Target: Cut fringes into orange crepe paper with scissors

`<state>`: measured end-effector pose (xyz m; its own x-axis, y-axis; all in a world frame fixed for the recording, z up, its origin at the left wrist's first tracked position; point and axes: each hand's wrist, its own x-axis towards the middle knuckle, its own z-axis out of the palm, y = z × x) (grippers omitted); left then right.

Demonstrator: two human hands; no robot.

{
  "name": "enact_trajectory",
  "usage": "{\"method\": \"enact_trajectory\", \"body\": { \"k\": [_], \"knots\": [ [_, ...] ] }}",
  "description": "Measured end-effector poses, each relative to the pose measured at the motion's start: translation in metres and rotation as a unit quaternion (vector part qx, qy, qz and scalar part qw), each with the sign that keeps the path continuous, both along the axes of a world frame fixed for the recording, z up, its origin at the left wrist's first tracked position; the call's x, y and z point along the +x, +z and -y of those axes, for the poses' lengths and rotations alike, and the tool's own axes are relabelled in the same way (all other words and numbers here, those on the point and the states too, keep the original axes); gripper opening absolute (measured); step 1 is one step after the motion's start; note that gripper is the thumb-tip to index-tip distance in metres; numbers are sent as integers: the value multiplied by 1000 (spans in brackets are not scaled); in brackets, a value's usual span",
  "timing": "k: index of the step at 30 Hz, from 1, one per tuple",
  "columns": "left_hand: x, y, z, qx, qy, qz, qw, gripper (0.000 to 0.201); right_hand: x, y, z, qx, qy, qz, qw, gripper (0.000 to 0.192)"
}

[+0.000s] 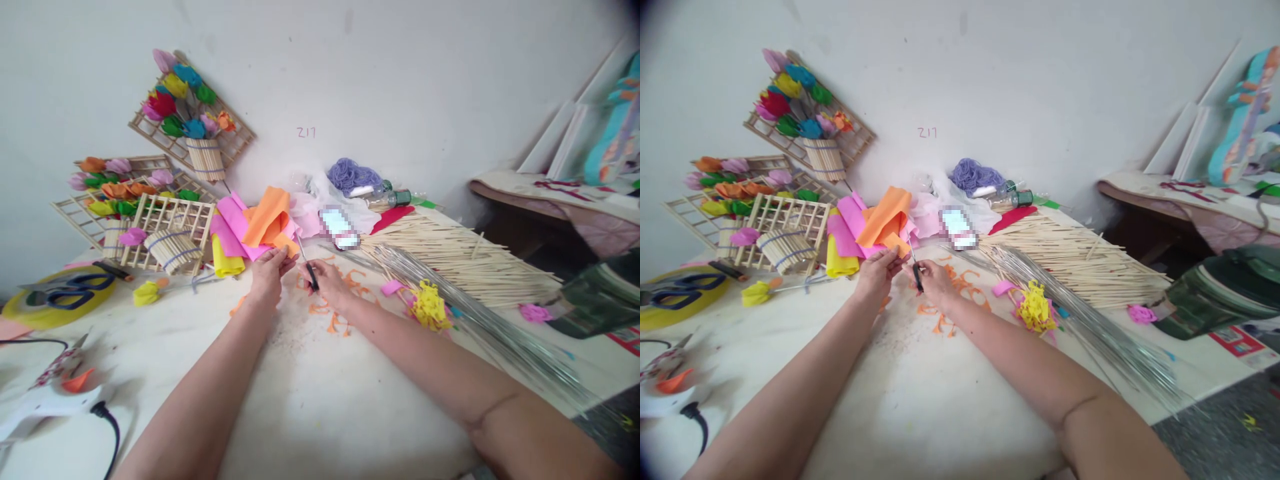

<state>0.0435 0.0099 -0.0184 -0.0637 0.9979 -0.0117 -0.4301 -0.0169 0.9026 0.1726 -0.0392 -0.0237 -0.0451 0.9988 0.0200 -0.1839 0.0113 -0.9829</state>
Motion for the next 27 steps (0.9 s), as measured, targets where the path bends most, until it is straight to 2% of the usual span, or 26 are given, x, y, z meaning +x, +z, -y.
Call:
{"method": "enact_trajectory", "body": {
  "k": [5,12,21,27],
  "knots": [
    [1,0,1,-4,-7,46,999,30,0,-6,3,-3,14,-8,1000,27],
    [-1,0,-4,-25,-7,86,996,17,8,-5,-2,50,-3,-1,999,26],
    [0,-1,-4,-27,-7,100,995,16,14,-8,-9,17,23,62,998,28],
    [3,4,-1,-60,0,136,989,6,14,-11,-8,17,39,37,998,26]
  ]
}}
